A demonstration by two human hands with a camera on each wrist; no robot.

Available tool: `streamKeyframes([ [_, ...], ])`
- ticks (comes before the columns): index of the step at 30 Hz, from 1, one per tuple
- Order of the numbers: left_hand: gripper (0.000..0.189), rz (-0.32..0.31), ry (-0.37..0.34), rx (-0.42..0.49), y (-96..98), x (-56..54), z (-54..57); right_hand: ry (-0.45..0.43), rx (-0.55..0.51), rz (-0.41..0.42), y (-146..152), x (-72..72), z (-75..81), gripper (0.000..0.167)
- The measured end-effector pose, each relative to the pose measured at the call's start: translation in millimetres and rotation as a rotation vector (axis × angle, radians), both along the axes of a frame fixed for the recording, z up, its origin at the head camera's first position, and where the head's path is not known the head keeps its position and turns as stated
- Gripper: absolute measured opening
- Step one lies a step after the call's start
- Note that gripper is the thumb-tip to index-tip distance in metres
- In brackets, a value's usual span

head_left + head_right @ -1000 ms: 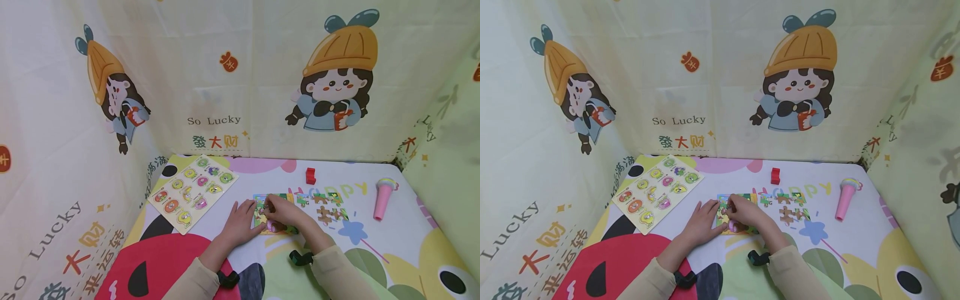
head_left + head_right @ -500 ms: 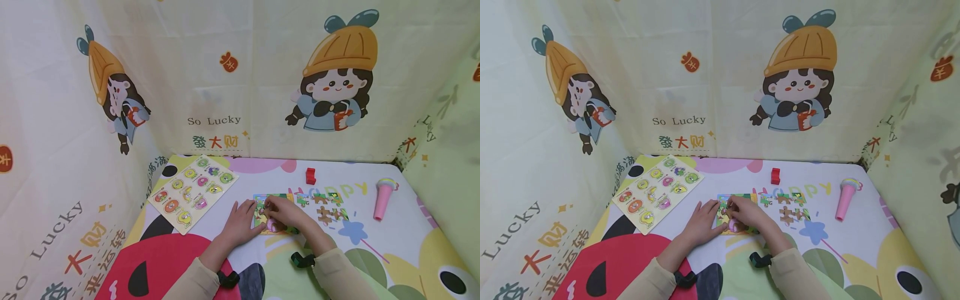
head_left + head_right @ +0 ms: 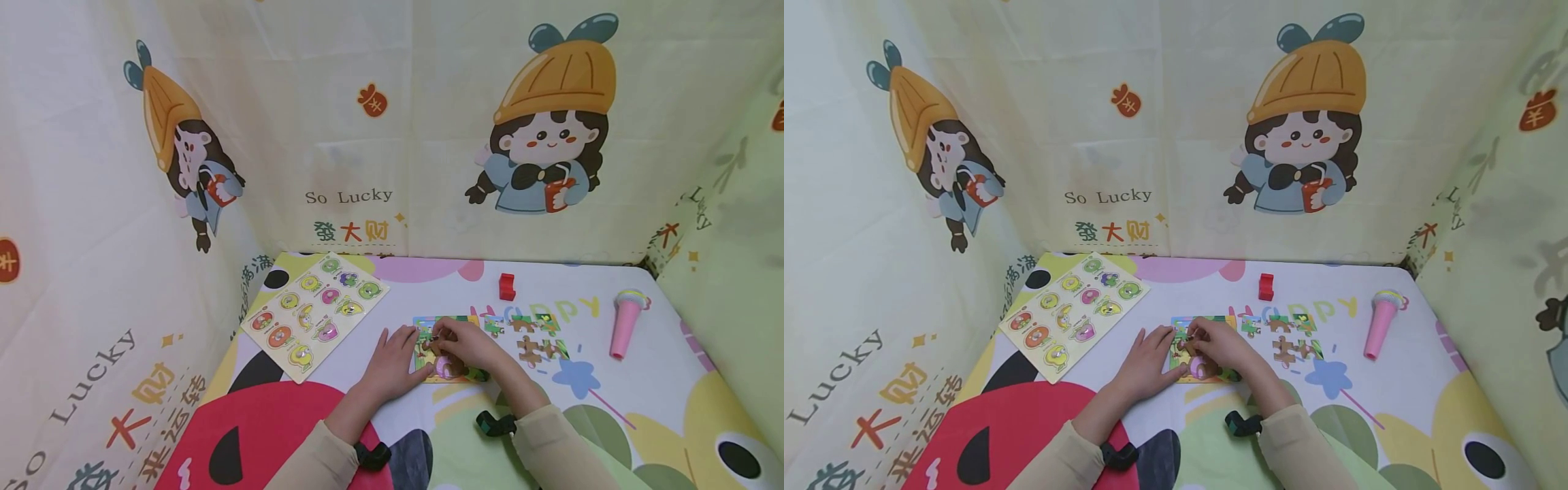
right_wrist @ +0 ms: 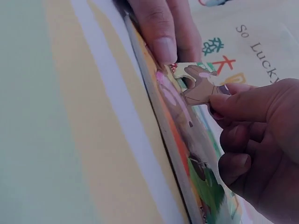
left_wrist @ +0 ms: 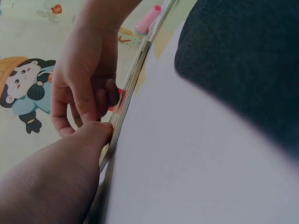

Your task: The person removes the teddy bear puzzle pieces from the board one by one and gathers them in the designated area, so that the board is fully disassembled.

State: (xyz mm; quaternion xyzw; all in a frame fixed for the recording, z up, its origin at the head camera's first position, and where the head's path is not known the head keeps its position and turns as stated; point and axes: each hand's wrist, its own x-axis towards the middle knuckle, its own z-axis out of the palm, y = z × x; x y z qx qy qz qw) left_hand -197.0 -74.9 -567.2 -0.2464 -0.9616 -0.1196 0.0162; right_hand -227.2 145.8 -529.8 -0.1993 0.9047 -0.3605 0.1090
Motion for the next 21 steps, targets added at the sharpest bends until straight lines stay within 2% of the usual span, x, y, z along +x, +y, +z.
streamKeyframes([
  [12, 0.083, -0.007, 0.002, 0.007, 0.3, -0.4, -0.1, -0.057, -0.085, -0.049, 20, 4.2, 10.8, 0.014],
  [21, 0.083, -0.011, 0.006, -0.004, 0.3, 0.5, 2.0, -0.016, -0.027, -0.101, 61, 10.1, 16.8, 0.014],
])
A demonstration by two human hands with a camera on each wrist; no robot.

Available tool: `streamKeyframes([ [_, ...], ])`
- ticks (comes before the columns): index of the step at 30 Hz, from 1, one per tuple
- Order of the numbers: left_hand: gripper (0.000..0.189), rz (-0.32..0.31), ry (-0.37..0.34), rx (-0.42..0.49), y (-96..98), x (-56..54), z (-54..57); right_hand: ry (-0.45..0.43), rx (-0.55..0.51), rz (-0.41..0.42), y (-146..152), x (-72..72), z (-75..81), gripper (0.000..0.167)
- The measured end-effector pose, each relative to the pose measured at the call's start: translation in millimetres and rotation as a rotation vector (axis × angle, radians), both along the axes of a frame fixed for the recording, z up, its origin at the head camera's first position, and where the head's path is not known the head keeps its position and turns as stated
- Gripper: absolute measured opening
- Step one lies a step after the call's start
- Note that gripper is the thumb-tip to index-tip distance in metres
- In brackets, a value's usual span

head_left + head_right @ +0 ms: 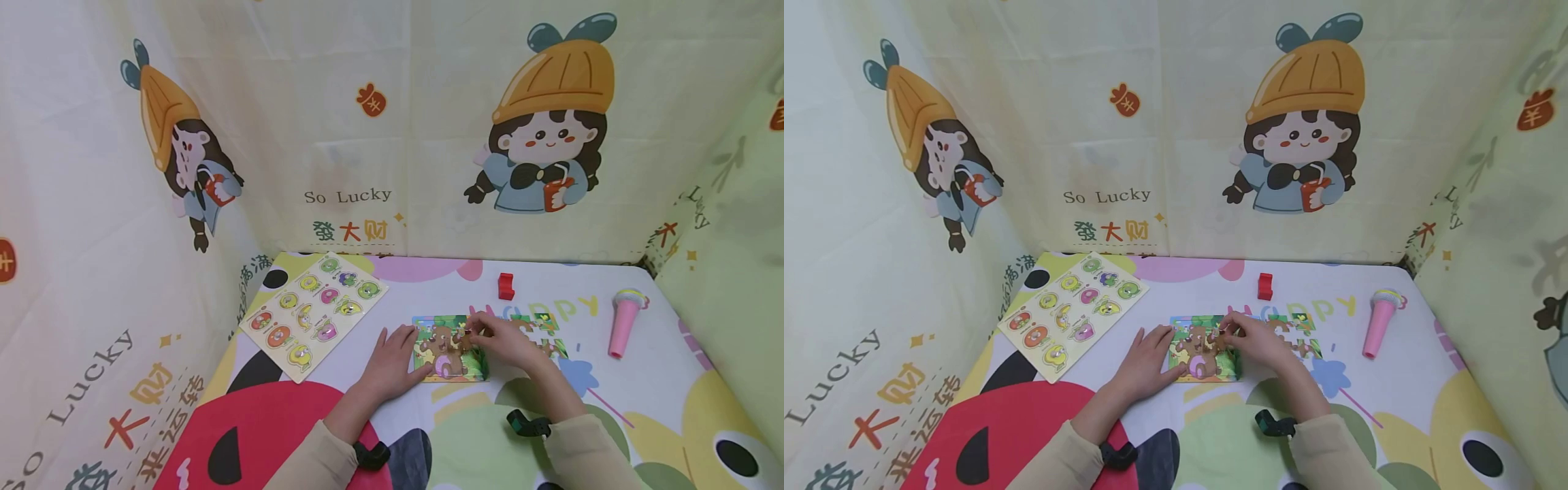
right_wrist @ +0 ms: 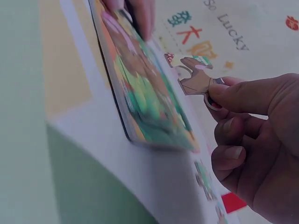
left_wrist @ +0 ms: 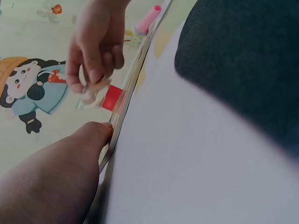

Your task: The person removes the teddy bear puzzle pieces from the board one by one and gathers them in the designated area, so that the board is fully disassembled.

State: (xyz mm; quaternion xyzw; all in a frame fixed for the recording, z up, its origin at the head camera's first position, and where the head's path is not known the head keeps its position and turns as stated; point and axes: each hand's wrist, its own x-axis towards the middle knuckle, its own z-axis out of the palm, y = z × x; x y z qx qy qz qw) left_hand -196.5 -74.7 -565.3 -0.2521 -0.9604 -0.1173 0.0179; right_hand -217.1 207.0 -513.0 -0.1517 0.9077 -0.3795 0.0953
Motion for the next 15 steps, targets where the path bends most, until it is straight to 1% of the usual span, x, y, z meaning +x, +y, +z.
streamKeyframes([
  [3, 0.083, 0.001, -0.012, 0.002, 0.4, -0.1, 0.4, 0.008, 0.011, -0.015, 16, 1.3, -0.9, 0.013],
  [5, 0.083, 0.003, -0.019, 0.006, 0.6, -0.2, 0.2, -0.004, 0.020, -0.035, 26, 2.6, -0.1, 0.013],
  [11, 0.084, 0.008, -0.033, 0.012, 0.7, -0.1, 0.5, -0.090, 0.005, -0.060, 51, 7.8, 2.1, 0.015],
  [13, 0.084, 0.009, -0.033, 0.010, 0.7, -0.1, 0.4, -0.111, -0.001, -0.066, 58, 9.1, 1.1, 0.016],
  [15, 0.084, 0.011, -0.033, 0.005, 0.7, -0.3, 0.1, -0.110, 0.000, -0.059, 64, 9.8, -0.5, 0.016],
])
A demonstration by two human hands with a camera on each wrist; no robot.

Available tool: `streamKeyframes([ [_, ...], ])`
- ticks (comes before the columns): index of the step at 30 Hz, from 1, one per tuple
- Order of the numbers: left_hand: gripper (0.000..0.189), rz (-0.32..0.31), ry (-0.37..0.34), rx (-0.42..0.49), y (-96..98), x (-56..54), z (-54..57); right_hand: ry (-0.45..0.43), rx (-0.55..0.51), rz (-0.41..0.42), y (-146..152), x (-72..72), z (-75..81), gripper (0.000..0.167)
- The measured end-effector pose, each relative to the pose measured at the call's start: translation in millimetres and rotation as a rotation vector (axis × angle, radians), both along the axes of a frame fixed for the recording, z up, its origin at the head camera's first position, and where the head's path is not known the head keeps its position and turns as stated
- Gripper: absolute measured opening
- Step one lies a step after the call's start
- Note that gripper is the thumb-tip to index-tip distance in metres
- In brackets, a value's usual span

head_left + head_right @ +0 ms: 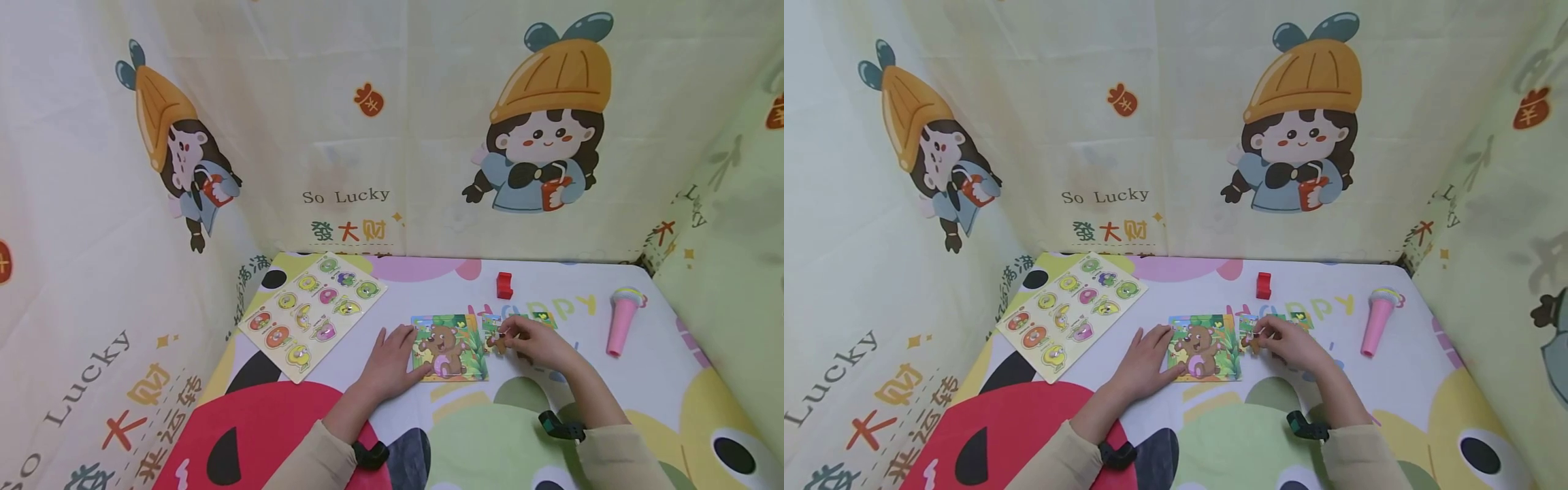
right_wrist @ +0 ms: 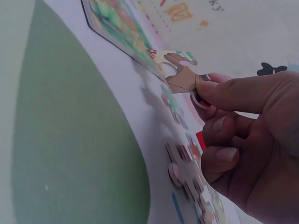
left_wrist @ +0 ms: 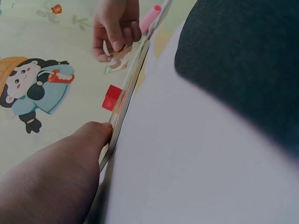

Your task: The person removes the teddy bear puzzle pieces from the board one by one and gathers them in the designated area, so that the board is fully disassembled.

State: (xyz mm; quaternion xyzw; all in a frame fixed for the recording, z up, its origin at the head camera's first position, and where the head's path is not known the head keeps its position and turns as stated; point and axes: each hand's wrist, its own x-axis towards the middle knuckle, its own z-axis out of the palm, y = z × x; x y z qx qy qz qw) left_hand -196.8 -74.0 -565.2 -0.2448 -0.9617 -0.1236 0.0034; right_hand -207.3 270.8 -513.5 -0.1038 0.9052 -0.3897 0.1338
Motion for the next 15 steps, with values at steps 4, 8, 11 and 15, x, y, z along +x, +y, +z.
streamKeyframes([
  [4, 0.084, 0.005, 0.000, -0.006, -0.1, -0.1, -0.2, 0.027, 0.005, 0.034, 6.5, 0.8, -3.4, 0.013],
  [8, 0.084, 0.003, -0.009, -0.004, -0.3, 0.4, 0.5, 0.044, 0.002, 0.086, 10.2, 0.9, -7.6, 0.012],
  [11, 0.084, 0.001, -0.011, -0.005, 0.1, 0.1, 0.1, 0.046, 0.004, 0.107, 11.3, 0.2, -10.1, 0.012],
  [15, 0.083, 0.000, -0.005, -0.006, 0.6, -0.4, -0.7, 0.055, 0.045, 0.105, 9.3, -0.8, -9.5, 0.012],
])
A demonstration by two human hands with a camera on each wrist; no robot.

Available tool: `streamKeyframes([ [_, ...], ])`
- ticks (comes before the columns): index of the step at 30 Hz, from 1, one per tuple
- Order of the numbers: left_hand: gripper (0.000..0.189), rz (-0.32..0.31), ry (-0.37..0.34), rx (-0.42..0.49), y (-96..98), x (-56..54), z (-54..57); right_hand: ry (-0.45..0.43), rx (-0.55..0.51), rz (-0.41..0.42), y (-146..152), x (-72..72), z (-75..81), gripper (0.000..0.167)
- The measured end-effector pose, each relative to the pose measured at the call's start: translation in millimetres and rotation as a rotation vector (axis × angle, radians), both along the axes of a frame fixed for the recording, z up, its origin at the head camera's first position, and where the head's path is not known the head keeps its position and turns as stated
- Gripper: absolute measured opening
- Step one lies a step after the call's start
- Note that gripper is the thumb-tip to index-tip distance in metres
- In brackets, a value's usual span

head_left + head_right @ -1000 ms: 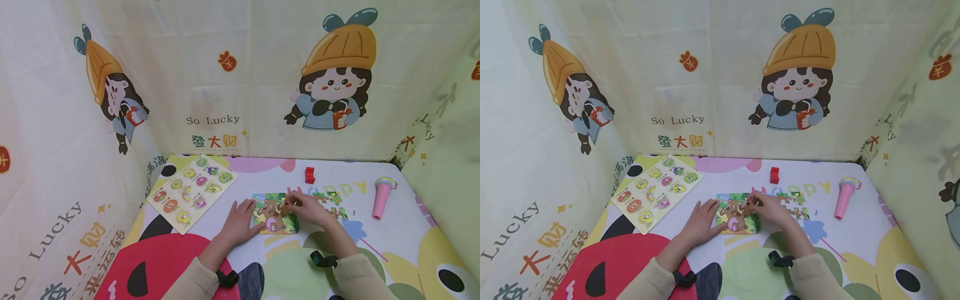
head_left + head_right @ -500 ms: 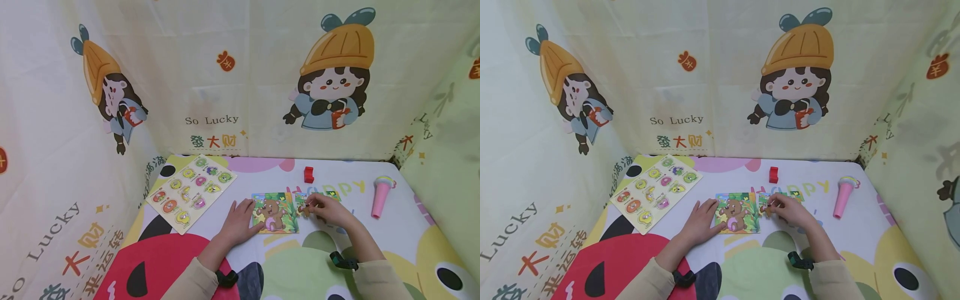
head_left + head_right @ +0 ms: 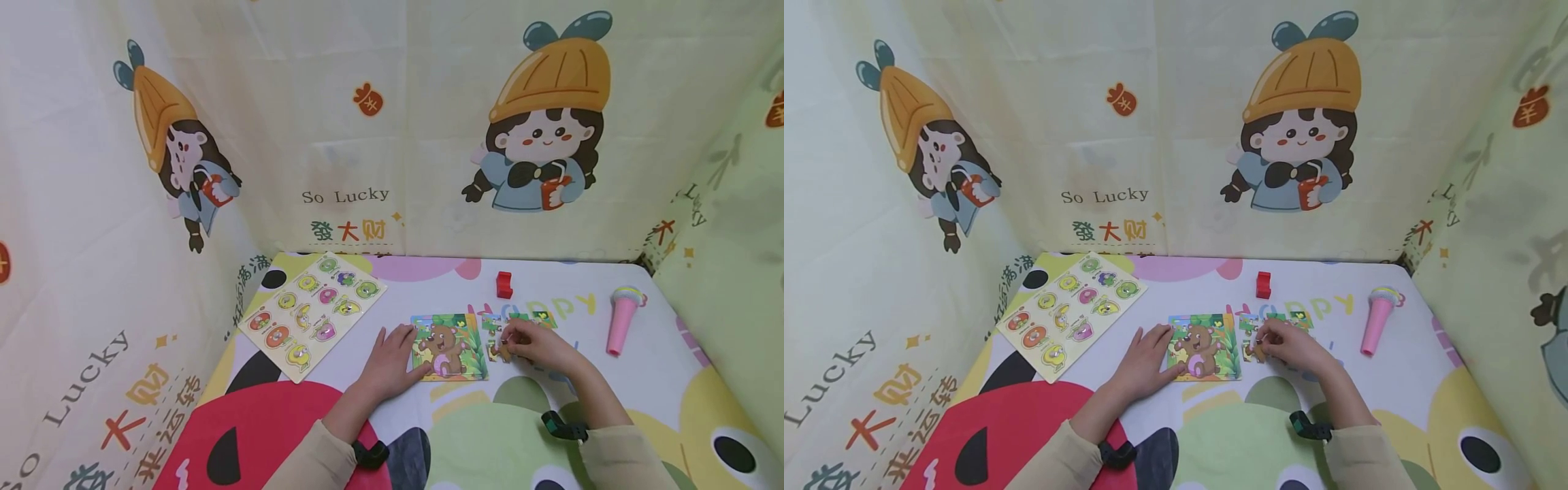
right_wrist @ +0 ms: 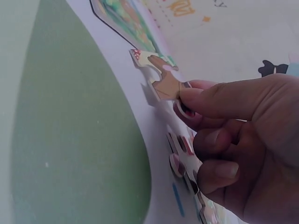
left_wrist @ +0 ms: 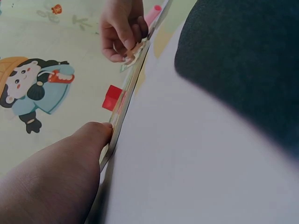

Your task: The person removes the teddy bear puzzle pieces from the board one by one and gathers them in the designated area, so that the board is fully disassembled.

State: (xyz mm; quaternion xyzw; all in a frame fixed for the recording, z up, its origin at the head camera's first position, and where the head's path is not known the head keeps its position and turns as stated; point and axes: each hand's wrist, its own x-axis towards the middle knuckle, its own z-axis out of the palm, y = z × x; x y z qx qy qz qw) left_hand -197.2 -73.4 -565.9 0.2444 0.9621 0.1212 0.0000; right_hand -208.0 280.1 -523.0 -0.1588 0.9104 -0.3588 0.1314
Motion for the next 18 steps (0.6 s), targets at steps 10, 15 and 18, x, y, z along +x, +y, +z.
streamKeyframes([
  [10, 0.084, 0.000, 0.006, -0.003, 0.1, -2.2, -3.3, 0.000, 0.067, -0.057, -10, -0.1, 7.7, 0.018],
  [15, 0.084, 0.005, 0.000, 0.000, -0.2, -2.0, -2.6, 0.003, 0.097, -0.091, -17, -2.0, 9.2, 0.017],
  [18, 0.084, 0.008, -0.007, -0.001, -0.3, -1.7, -1.9, 0.034, 0.105, -0.050, -27, -1.6, 12.0, 0.015],
])
